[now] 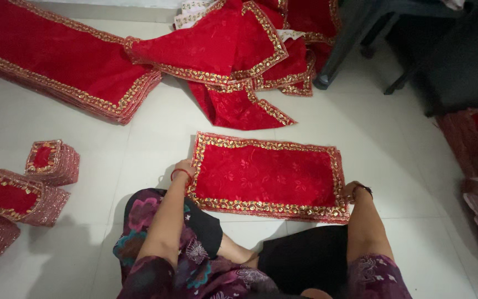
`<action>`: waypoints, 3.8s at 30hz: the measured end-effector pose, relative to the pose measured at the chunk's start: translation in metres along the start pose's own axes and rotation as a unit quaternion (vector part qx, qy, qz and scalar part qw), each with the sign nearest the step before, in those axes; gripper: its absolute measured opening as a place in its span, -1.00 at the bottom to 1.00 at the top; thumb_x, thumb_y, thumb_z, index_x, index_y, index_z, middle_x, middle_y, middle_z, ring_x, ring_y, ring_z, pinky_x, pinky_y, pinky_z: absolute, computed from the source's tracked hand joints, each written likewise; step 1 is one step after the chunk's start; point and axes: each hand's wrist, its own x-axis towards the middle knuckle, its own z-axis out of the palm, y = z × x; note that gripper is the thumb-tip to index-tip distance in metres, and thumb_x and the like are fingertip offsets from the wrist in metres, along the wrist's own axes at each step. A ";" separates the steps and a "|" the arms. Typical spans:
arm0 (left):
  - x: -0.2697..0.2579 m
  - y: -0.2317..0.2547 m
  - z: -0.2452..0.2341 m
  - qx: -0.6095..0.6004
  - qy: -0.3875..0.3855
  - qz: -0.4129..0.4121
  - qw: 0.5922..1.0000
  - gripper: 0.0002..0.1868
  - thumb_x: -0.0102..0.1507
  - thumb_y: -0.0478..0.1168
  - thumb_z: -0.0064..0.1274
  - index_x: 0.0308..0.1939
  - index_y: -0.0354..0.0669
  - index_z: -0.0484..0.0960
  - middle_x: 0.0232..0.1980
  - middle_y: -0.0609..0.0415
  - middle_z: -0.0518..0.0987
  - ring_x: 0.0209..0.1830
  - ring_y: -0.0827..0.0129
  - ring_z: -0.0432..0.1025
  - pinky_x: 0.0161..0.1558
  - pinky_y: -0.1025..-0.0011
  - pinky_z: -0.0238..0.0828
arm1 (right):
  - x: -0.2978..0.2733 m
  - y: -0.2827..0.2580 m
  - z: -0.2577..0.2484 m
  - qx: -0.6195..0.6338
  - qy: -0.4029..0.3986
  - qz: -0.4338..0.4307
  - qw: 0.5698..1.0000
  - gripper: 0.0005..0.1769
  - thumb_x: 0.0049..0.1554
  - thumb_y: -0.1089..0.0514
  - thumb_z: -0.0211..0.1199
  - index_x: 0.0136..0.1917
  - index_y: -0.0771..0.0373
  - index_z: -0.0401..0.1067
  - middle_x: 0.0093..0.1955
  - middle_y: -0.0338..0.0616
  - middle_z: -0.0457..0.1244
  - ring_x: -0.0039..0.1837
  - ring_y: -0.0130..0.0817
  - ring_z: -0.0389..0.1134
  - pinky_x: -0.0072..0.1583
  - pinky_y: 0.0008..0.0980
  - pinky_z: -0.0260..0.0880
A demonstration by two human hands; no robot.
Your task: The person sits on a tiled floor and organizes numerous pieces of red velvet fabric decorated with gold embroidery, folding the larger pieces and stacking the smaller rectangular ones.
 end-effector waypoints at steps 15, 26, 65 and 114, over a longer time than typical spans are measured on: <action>-0.007 0.016 0.009 0.008 0.170 -0.082 0.982 -0.60 0.06 -0.19 0.25 -0.02 -0.13 0.63 0.06 -0.17 0.61 0.08 -0.05 0.50 0.08 0.13 0.47 | 0.024 0.010 0.006 -0.077 0.206 0.041 0.975 -0.54 0.26 -0.22 0.16 0.09 0.18 0.59 0.10 0.07 0.41 0.12 -0.02 0.44 0.08 -0.05 0.48; -0.059 0.161 0.101 0.212 -0.004 0.197 0.957 -0.29 0.44 0.27 -0.54 0.63 0.23 -0.16 0.70 0.13 -0.32 0.67 0.06 -0.48 0.44 -0.47 -0.57 | 0.022 -0.169 0.175 -0.254 0.361 -0.487 0.754 -0.24 0.30 -0.33 -0.16 0.62 0.05 -0.01 0.68 -0.05 -0.15 0.66 0.00 -0.21 0.52 0.31 -0.30; -0.164 0.153 0.170 0.089 -0.007 0.520 0.849 -0.72 0.24 -0.02 0.15 -0.07 -0.03 0.73 0.00 0.15 0.62 0.09 0.23 0.42 0.15 0.19 0.34 | 0.034 -0.005 0.018 0.041 0.227 0.004 0.973 -0.46 0.03 -0.24 0.48 0.06 0.21 0.60 0.12 -0.05 0.45 0.13 -0.18 0.50 0.14 -0.16 0.53; -0.118 0.193 0.207 0.028 0.037 0.619 0.784 -0.81 0.15 -0.28 0.00 -0.26 -0.19 0.71 -0.12 -0.02 0.68 -0.03 0.10 0.55 0.09 0.20 0.51 | 0.001 -0.120 0.122 -0.193 0.107 -0.178 0.959 0.53 -0.27 -0.77 0.27 0.66 -0.45 -0.59 0.74 -0.37 -0.73 0.71 0.17 -0.75 0.39 0.80 -0.36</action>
